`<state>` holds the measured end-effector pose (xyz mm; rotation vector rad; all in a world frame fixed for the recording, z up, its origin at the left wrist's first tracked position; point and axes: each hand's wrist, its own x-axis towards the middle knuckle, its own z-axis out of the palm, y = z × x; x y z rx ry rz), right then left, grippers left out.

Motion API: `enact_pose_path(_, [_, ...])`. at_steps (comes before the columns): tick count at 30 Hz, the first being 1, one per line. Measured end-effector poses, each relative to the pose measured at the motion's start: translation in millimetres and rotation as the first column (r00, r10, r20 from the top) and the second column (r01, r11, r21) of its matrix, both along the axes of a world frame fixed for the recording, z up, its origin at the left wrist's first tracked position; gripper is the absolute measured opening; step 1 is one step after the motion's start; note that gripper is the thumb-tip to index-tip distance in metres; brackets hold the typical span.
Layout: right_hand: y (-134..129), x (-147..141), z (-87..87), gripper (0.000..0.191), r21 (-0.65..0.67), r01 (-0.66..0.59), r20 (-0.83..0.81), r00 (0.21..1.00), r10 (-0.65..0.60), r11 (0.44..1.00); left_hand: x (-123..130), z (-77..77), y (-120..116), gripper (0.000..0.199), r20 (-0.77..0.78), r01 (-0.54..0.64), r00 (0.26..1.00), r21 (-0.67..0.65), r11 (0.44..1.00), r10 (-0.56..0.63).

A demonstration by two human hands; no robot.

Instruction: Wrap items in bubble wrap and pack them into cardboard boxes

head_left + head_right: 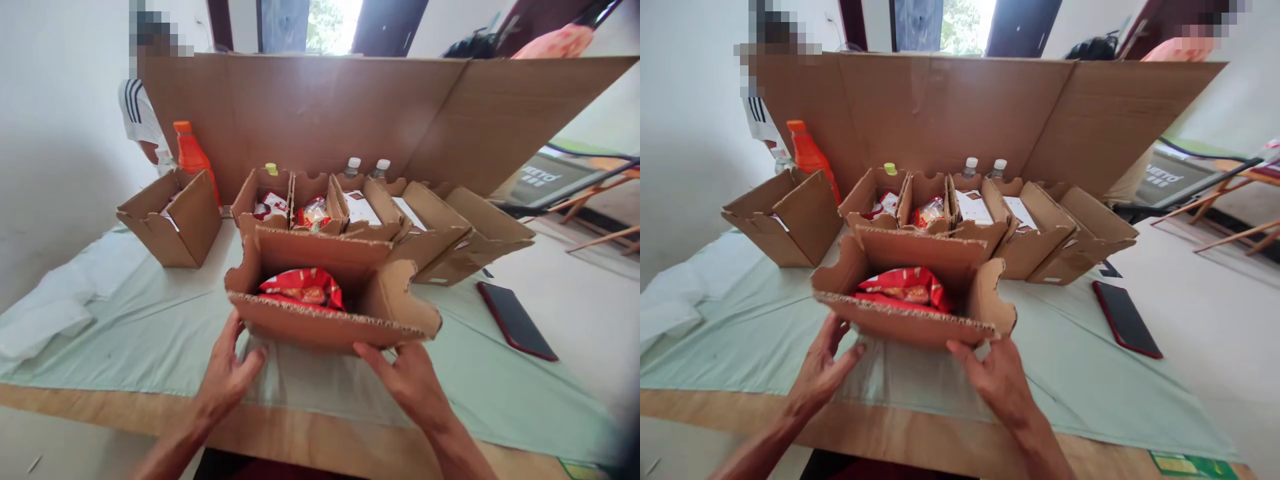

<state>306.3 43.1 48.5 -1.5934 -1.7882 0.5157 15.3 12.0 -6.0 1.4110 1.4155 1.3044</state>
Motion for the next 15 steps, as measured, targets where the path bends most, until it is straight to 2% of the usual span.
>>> enact_pose_path(2, [24,14,-1.4,0.043,0.040,0.068,-0.039,0.997,-0.067,0.997,11,5.6,34,0.074,-0.042,0.111,0.993,0.044,0.993,-0.109])
enact_pose_path(5, [39,33,-26.6,0.046,0.026,0.106,-0.167,0.981,-0.100,0.994,18,-5.6,56,0.077,-0.085,0.129,0.988,0.012,0.992,-0.127])
enact_pose_path(8, [32,43,-61.7,0.052,-0.026,0.152,-0.252,0.956,-0.153,0.988,18,-25.1,49,0.070,-0.085,-0.010,0.996,-0.043,0.999,0.006])
enact_pose_path(10, [25,44,-78.9,0.053,-0.031,0.160,-0.255,0.953,-0.163,0.987,17,-30.9,40,0.062,-0.087,-0.109,0.991,-0.068,0.992,0.103])
enact_pose_path(12, [20,44,-87.6,0.056,-0.017,0.172,-0.226,0.959,-0.171,0.985,19,-29.9,35,0.056,-0.093,-0.161,0.984,-0.074,0.984,0.154])
enact_pose_path(15, [17,42,-90.3,0.058,-0.022,0.185,-0.134,0.973,-0.186,0.982,24,-25.9,35,0.051,-0.101,-0.165,0.982,-0.080,0.983,0.157])
